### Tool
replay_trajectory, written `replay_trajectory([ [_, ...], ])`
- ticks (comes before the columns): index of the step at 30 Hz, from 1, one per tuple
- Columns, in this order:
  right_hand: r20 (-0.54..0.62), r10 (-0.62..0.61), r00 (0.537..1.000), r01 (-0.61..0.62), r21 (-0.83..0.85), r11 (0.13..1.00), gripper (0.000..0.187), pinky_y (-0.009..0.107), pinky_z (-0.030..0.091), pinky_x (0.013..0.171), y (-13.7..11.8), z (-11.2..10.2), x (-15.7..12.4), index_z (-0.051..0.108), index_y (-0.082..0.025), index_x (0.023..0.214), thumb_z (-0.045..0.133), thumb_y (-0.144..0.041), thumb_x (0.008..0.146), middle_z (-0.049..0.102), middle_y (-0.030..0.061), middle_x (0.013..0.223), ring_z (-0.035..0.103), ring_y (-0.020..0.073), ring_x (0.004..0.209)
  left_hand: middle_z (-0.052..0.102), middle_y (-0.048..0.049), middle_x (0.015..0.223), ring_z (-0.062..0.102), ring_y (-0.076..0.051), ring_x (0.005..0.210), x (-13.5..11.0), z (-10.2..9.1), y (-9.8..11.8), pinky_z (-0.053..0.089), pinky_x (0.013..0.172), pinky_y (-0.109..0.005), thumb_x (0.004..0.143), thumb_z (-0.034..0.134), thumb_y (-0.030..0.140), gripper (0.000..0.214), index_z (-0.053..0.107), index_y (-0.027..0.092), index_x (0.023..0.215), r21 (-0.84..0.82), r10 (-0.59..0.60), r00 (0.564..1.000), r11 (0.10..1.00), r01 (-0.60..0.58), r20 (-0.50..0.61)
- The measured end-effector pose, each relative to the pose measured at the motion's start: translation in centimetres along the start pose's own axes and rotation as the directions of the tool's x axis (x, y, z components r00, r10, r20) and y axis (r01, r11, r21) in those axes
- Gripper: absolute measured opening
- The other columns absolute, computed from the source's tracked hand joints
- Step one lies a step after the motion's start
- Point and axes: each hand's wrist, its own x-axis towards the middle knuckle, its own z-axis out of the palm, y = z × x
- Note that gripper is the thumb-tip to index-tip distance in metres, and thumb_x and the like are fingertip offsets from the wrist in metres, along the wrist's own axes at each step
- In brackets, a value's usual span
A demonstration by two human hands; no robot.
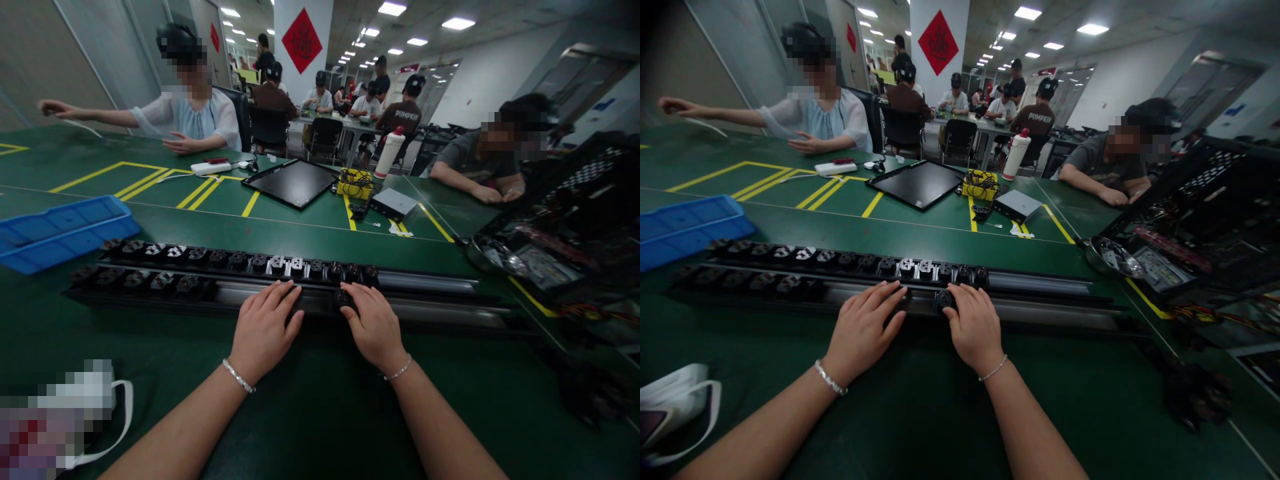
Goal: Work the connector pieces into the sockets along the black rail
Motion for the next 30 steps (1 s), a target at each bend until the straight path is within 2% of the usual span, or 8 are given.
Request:
replay_trajectory([
  [30, -0.061, -0.025, 0.998, 0.024, -0.015, 1.000, 0.037, 0.044, 0.035, 0.102, 0.27, 0.58, -0.35, 0.050, -0.014, 0.120, 0.041, -0.024, 0.085, 0.059, 0.0113, 0.120, 0.051, 0.0227, 0.113, 0.054, -0.0032, 0.130, 0.046, -0.024, 0.120, 0.01, 0.14, 0.02, 0.038, 0.092, -0.042, 0.087, 0.043, 0.036, 0.038, 0.053, 0.027, 0.122, -0.013, 0.000, 1.000, 1.000, -0.001, -0.009],
])
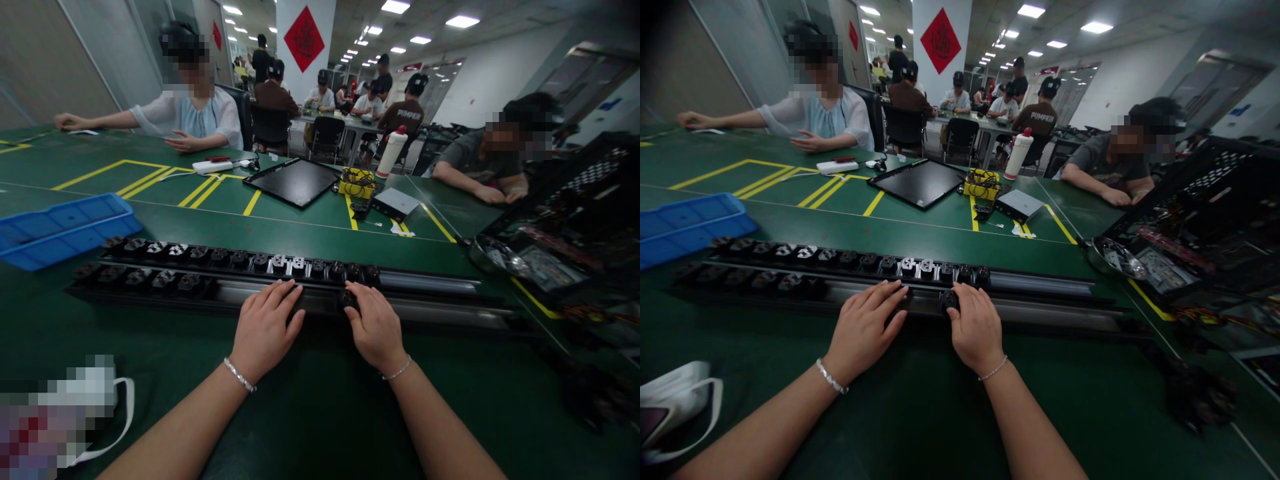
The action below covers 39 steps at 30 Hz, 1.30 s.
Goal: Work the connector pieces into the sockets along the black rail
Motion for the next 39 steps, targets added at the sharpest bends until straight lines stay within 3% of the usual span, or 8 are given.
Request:
replay_trajectory([
  [39, 0.035, 0.031, 0.999, -0.033, 0.082, 0.996, 0.037, 0.043, 0.041, 0.100, 0.59, -0.47, 0.00, 0.052, -0.011, 0.119, 0.039, -0.020, 0.085, 0.059, 0.0128, 0.118, 0.050, 0.0225, 0.114, 0.054, -0.0029, 0.130, 0.046, -0.024, 0.120, 0.04, 0.01, -0.07, 0.038, 0.092, -0.041, 0.087, 0.043, 0.037, 0.039, 0.053, 0.024, 0.122, 0.016, 0.005, 1.000, 1.000, -0.005, 0.005],
])
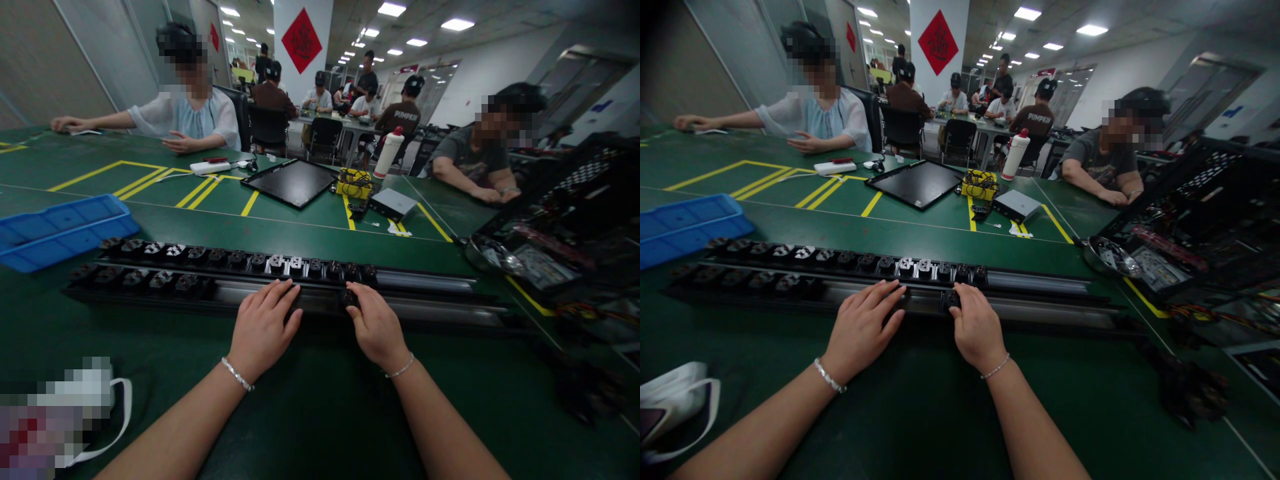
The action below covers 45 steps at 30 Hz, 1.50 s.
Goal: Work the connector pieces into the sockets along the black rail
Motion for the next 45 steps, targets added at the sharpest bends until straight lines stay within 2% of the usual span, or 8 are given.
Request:
replay_trajectory([
  [13, 0.004, 0.021, 1.000, -0.021, 0.060, 0.998, 0.039, 0.046, 0.041, 0.099, 0.3, -0.1, 0.1, 0.053, -0.016, 0.120, 0.042, -0.021, 0.083, 0.060, 0.0113, 0.117, 0.051, 0.0235, 0.113, 0.053, -0.0029, 0.131, 0.044, -0.023, 0.122, -0.1, 0.1, 0.0, 0.036, 0.094, -0.040, 0.088, 0.041, 0.037, 0.041, 0.049, 0.023, 0.126, 0.013, -0.010, 1.000, 1.000, 0.010, 0.012],
  [18, 0.055, 0.030, 0.998, -0.034, 0.074, 0.997, 0.038, 0.044, 0.040, 0.100, 0.4, -0.4, 0.3, 0.054, -0.014, 0.118, 0.043, -0.023, 0.083, 0.059, 0.0125, 0.118, 0.051, 0.0230, 0.114, 0.054, -0.0053, 0.129, 0.046, -0.023, 0.119, -0.2, 0.2, 0.0, 0.037, 0.094, -0.041, 0.088, 0.041, 0.037, 0.044, 0.046, 0.022, 0.129, 0.008, -0.018, 1.000, 1.000, 0.018, -0.013],
  [23, 0.045, 0.043, 0.998, -0.046, 0.082, 0.996, 0.040, 0.043, 0.041, 0.099, 0.1, -0.6, 0.4, 0.055, -0.014, 0.116, 0.051, -0.031, 0.081, 0.060, 0.0129, 0.117, 0.052, 0.0232, 0.113, 0.054, -0.0067, 0.129, 0.046, -0.024, 0.119, -0.3, 0.2, 0.0, 0.038, 0.094, -0.042, 0.089, 0.039, 0.037, 0.043, 0.046, 0.022, 0.128, 0.024, -0.009, 1.000, 1.000, 0.009, -0.010],
  [28, 0.033, 0.082, 0.996, -0.085, 0.104, 0.991, 0.036, 0.041, 0.040, 0.098, -0.1, -0.4, 0.5, 0.056, -0.014, 0.113, 0.051, -0.031, 0.082, 0.061, 0.0123, 0.115, 0.053, 0.0221, 0.111, 0.053, -0.0076, 0.130, 0.045, -0.023, 0.122, -0.3, 0.1, 0.2, 0.036, 0.098, -0.042, 0.090, 0.037, 0.036, 0.042, 0.046, 0.021, 0.128, 0.029, 0.010, 1.000, 1.000, -0.010, -0.022],
  [31, 0.054, 0.084, 0.995, -0.090, 0.114, 0.989, 0.034, 0.040, 0.040, 0.098, -0.1, -0.5, 0.7, 0.057, -0.014, 0.112, 0.052, -0.030, 0.082, 0.061, 0.0123, 0.114, 0.053, 0.0214, 0.110, 0.049, -0.0081, 0.134, 0.039, -0.023, 0.127, -0.1, 0.1, 0.7, 0.033, 0.102, -0.042, 0.090, 0.037, 0.036, 0.043, 0.048, 0.019, 0.127, 0.036, 0.038, 0.999, 0.999, -0.038, -0.013],
  [35, 0.092, 0.050, 0.995, -0.059, 0.098, 0.993, 0.034, 0.037, 0.041, 0.096, 0.1, -0.9, 1.2, 0.058, -0.013, 0.109, 0.053, -0.030, 0.081, 0.062, 0.0123, 0.111, 0.055, 0.0210, 0.106, 0.045, -0.0070, 0.138, 0.036, -0.022, 0.129, 0.4, 0.6, 2.1, 0.032, 0.104, -0.041, 0.089, 0.038, 0.036, 0.045, 0.045, 0.018, 0.130, 0.020, 0.096, 0.993, 0.995, -0.098, 0.066],
  [37, 0.103, 0.017, 0.995, -0.026, 0.081, 0.996, 0.034, 0.037, 0.042, 0.095, 0.3, -1.0, 1.3, 0.058, -0.013, 0.109, 0.053, -0.031, 0.081, 0.063, 0.0119, 0.109, 0.056, 0.0211, 0.104, 0.044, -0.0070, 0.139, 0.035, -0.022, 0.130, 0.8, 0.9, 3.0, 0.032, 0.104, -0.041, 0.089, 0.039, 0.038, 0.046, 0.044, 0.018, 0.130, 0.013, 0.081, 0.992, 0.997, -0.083, 0.092],
  [45, 0.054, -0.018, 0.998, 0.015, 0.046, 0.999, 0.035, 0.038, 0.041, 0.095, 1.0, -0.3, 0.8, 0.057, -0.015, 0.111, 0.051, -0.034, 0.082, 0.062, 0.0103, 0.112, 0.054, 0.0225, 0.106, 0.049, -0.0035, 0.135, 0.037, -0.022, 0.128, 1.2, 1.5, 5.1, 0.035, 0.100, -0.042, 0.088, 0.040, 0.041, 0.042, 0.049, 0.026, 0.126, 0.023, 0.039, 0.999, 0.999, -0.039, 0.016],
])
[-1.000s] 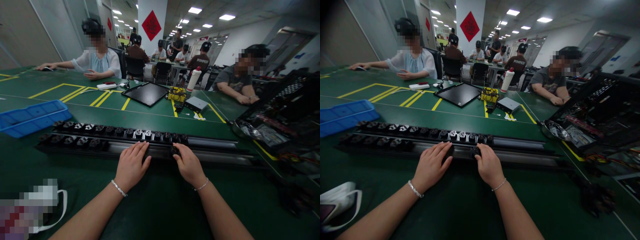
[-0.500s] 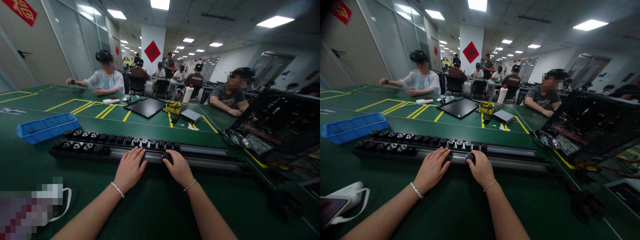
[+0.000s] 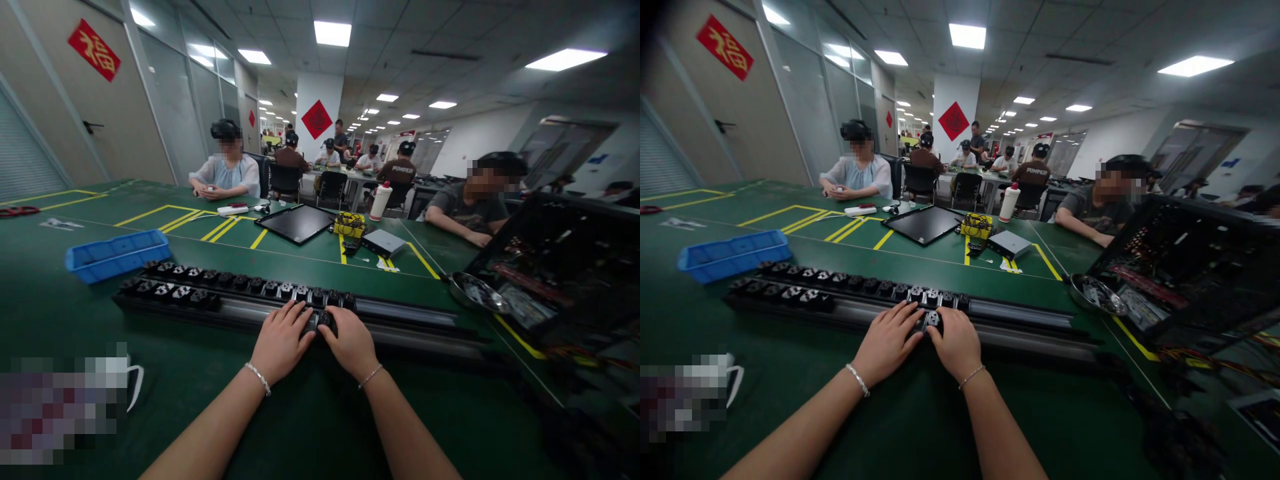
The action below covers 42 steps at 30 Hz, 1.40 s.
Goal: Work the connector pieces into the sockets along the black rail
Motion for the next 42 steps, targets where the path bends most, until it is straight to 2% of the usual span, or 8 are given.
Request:
replay_trajectory([
  [4, -0.006, -0.009, 1.000, 0.009, 0.015, 1.000, 0.034, 0.038, 0.041, 0.095, 0.0, 0.1, -0.1, 0.057, -0.016, 0.111, 0.050, -0.034, 0.083, 0.062, 0.0096, 0.112, 0.054, 0.0224, 0.106, 0.049, -0.0030, 0.134, 0.039, -0.024, 0.127, -0.2, -0.1, 0.1, 0.037, 0.097, -0.043, 0.088, 0.042, 0.041, 0.037, 0.053, 0.032, 0.122, 0.012, -0.003, 1.000, 1.000, 0.003, -0.021],
  [10, -0.033, -0.043, 0.999, 0.042, -0.005, 0.999, 0.032, 0.039, 0.042, 0.094, 0.1, 0.2, -0.1, 0.058, -0.016, 0.110, 0.050, -0.033, 0.083, 0.062, 0.0103, 0.111, 0.054, 0.0222, 0.107, 0.048, -0.0032, 0.135, 0.038, -0.024, 0.127, -0.1, 0.0, 0.0, 0.038, 0.096, -0.043, 0.088, 0.041, 0.041, 0.037, 0.052, 0.033, 0.122, 0.003, -0.001, 1.000, 1.000, 0.001, -0.016],
  [15, -0.008, -0.038, 0.999, 0.038, -0.019, 0.999, 0.032, 0.039, 0.042, 0.095, 0.1, 0.2, -0.1, 0.057, -0.015, 0.110, 0.049, -0.031, 0.084, 0.062, 0.0107, 0.112, 0.053, 0.0225, 0.108, 0.048, -0.0033, 0.135, 0.037, -0.025, 0.128, -0.2, 0.1, 0.0, 0.037, 0.096, -0.044, 0.089, 0.039, 0.041, 0.037, 0.053, 0.033, 0.122, -0.013, -0.007, 1.000, 1.000, 0.007, -0.012],
  [35, 0.004, 0.017, 1.000, -0.017, -0.013, 1.000, 0.033, 0.038, 0.041, 0.097, -0.7, -0.1, -0.2, 0.057, -0.014, 0.112, 0.050, -0.028, 0.083, 0.061, 0.0107, 0.114, 0.053, 0.0217, 0.109, 0.051, -0.0072, 0.130, 0.040, -0.027, 0.124, -0.2, -0.6, 0.1, 0.041, 0.092, -0.044, 0.083, 0.047, 0.042, 0.031, 0.062, 0.026, 0.106, -0.025, -0.006, 1.000, 1.000, 0.006, -0.009],
  [42, 0.011, 0.029, 1.000, -0.029, -0.009, 1.000, 0.033, 0.037, 0.040, 0.098, -1.1, -0.3, -0.4, 0.057, -0.013, 0.111, 0.050, -0.026, 0.083, 0.062, 0.0113, 0.114, 0.053, 0.0218, 0.109, 0.050, -0.0086, 0.132, 0.039, -0.028, 0.125, -0.6, -0.5, -0.1, 0.040, 0.092, -0.044, 0.084, 0.047, 0.040, 0.032, 0.061, 0.025, 0.109, -0.013, 0.019, 1.000, 1.000, -0.020, -0.025],
])
